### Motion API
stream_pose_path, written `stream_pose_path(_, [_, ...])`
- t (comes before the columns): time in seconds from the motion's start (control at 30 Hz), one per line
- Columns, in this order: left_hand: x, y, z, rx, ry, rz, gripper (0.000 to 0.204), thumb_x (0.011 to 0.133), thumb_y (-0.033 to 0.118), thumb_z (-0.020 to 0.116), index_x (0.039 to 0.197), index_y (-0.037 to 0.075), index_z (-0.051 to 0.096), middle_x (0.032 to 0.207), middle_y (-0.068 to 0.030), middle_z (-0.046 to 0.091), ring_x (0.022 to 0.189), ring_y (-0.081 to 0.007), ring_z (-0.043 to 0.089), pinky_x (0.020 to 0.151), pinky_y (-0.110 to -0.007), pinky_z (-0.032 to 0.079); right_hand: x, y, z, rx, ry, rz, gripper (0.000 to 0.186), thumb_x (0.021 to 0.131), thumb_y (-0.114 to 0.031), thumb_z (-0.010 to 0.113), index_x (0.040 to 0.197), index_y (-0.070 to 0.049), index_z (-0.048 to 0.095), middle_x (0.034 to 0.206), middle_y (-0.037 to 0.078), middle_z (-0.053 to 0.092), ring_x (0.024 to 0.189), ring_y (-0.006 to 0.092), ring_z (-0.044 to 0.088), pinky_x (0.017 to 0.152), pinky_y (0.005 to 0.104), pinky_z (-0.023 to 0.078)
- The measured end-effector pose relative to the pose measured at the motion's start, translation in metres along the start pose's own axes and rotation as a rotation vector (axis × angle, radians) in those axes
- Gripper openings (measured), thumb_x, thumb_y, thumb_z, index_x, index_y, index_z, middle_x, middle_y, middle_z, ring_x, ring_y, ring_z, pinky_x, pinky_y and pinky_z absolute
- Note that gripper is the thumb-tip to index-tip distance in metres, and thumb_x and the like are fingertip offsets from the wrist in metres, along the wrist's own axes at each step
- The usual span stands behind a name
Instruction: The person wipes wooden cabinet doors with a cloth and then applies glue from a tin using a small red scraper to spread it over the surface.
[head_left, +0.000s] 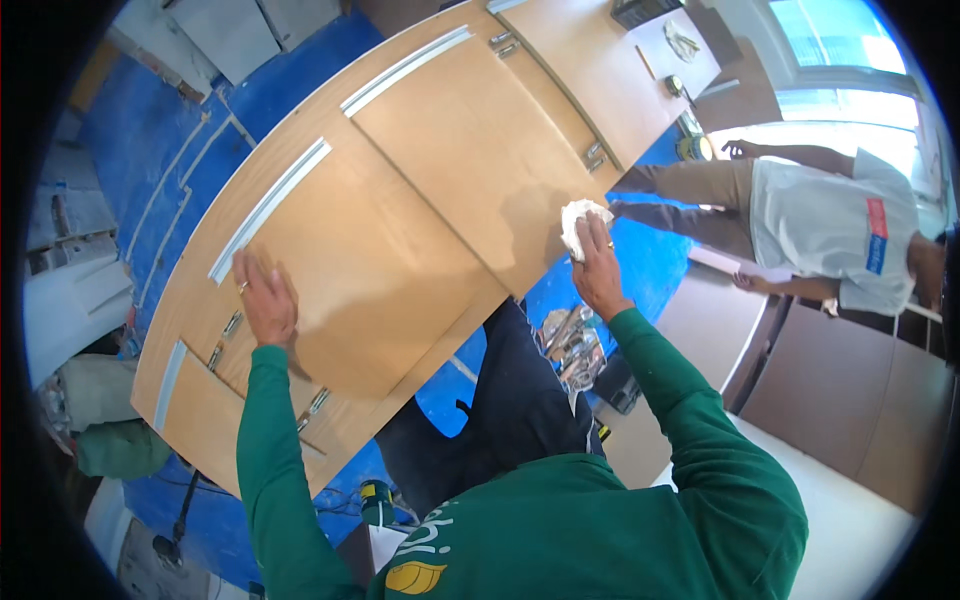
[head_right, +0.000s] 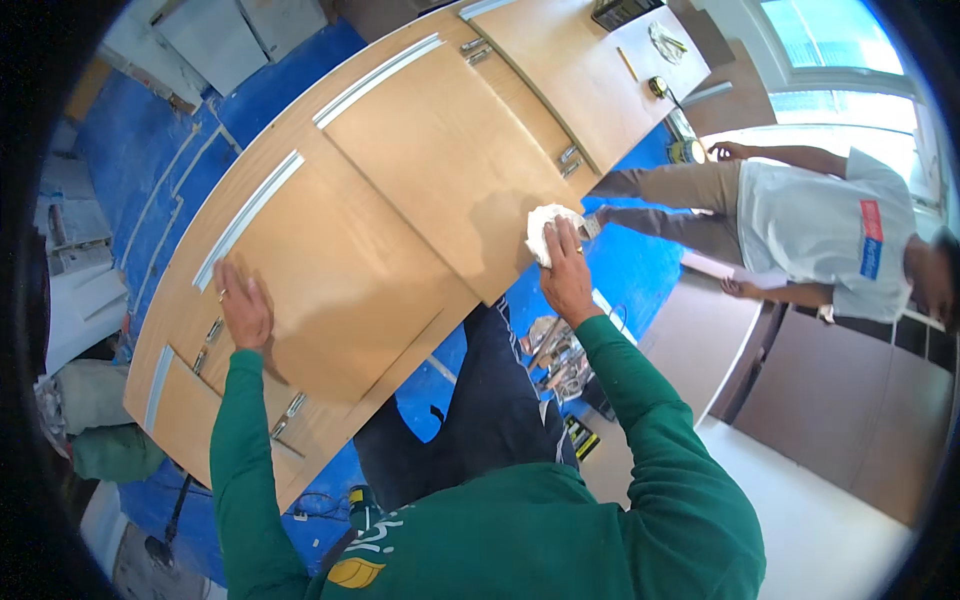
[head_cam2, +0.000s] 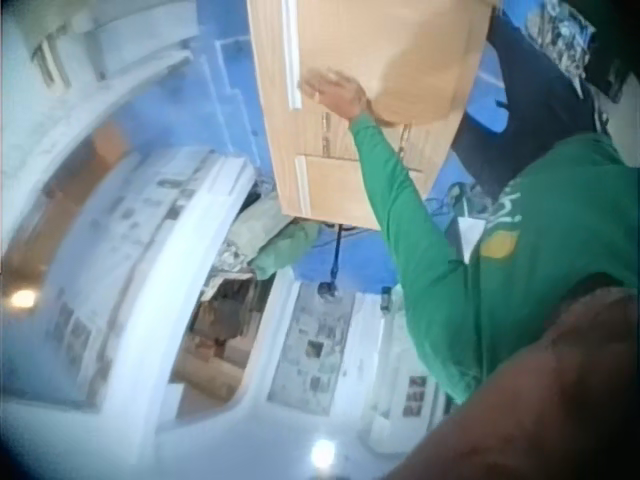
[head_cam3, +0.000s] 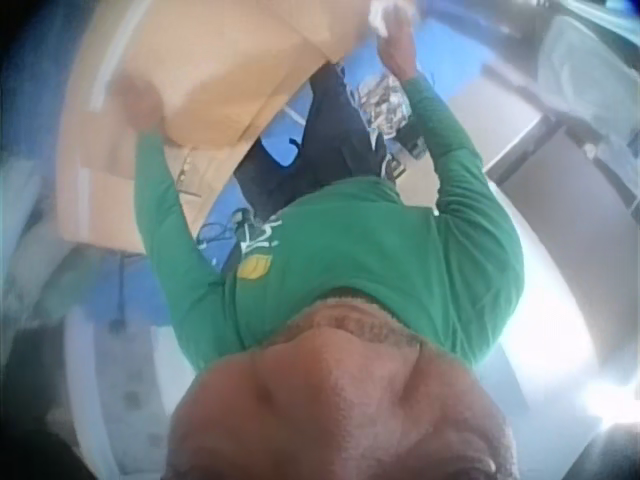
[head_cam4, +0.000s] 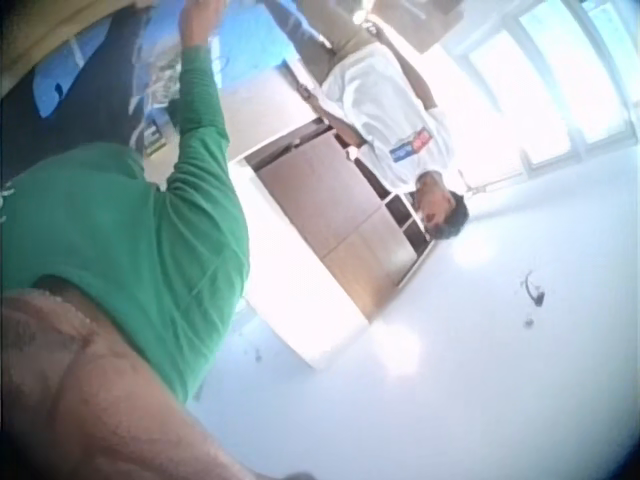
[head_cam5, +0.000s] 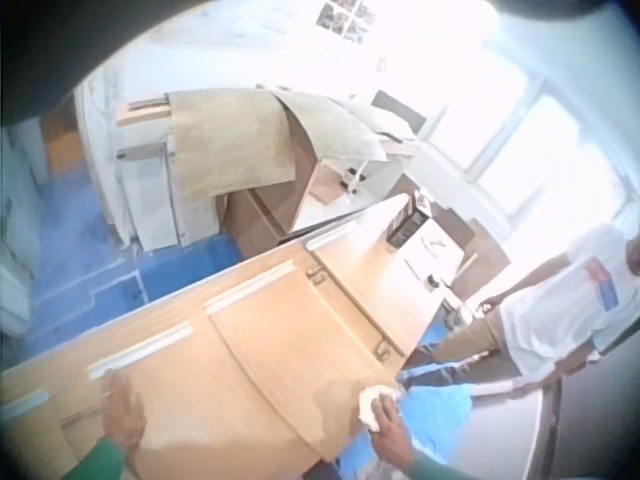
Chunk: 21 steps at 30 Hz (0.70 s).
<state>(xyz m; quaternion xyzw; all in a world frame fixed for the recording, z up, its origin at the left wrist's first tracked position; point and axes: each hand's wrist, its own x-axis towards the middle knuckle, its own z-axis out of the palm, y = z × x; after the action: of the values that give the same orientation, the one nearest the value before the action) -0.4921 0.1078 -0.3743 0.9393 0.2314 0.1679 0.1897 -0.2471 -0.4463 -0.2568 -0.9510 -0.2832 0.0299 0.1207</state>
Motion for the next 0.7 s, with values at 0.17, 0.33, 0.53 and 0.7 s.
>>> stream_pose_path(0.17, [0.026, 0.196, 0.042, -0.141, 0.071, -0.203, 0.068, 0.109, 0.02, 0.058, 0.163, -0.013, 0.034, 0.175, -0.0361, 0.027, 0.166, -0.0504, 0.021, 0.137, -0.054, 0.018, 0.07, 0.079, 0.021, -0.025, -0.105, -0.226, 0.07, 0.092, -0.014, 0.073, 0.157, 0.004, 0.052, 0.171, 0.028, 0.042, 0.161, 0.0463, 0.038, 0.131, 0.0575, 0.033])
stream_pose_path(0.33, [0.045, 0.38, 0.18, -0.477, -0.022, -0.068, 0.062, 0.106, 0.015, 0.058, 0.158, -0.014, 0.039, 0.171, -0.0389, 0.032, 0.162, -0.0555, 0.028, 0.135, -0.059, 0.023, 0.077, 0.127, 0.053, -0.054, -0.208, -0.357, 0.087, 0.092, -0.043, 0.075, 0.163, 0.0, 0.048, 0.177, 0.024, 0.037, 0.166, 0.042, 0.03, 0.135, 0.0615, 0.019])
stream_pose_path(0.53, [0.053, 0.4, 0.228, -0.386, -0.11, -0.008, 0.054, 0.104, 0.009, 0.058, 0.151, -0.014, 0.044, 0.166, -0.0369, 0.039, 0.157, -0.0554, 0.036, 0.132, -0.059, 0.032, 0.155, 0.146, 0.049, 0.002, -0.367, -0.538, 0.088, 0.088, -0.035, 0.077, 0.164, -0.003, 0.048, 0.177, 0.021, 0.038, 0.167, 0.0373, 0.031, 0.134, 0.0581, 0.024])
stream_pose_path(0.7, [0.062, 0.408, 0.226, -0.315, -0.106, -0.009, 0.053, 0.099, 0.006, 0.06, 0.148, -0.012, 0.048, 0.163, -0.0346, 0.045, 0.155, -0.0548, 0.041, 0.13, -0.06, 0.036, 0.332, 0.086, 0.082, 0.053, -0.15, -0.606, 0.085, 0.091, -0.032, 0.076, 0.164, -0.002, 0.047, 0.175, 0.021, 0.041, 0.165, 0.0359, 0.033, 0.133, 0.0542, 0.029])
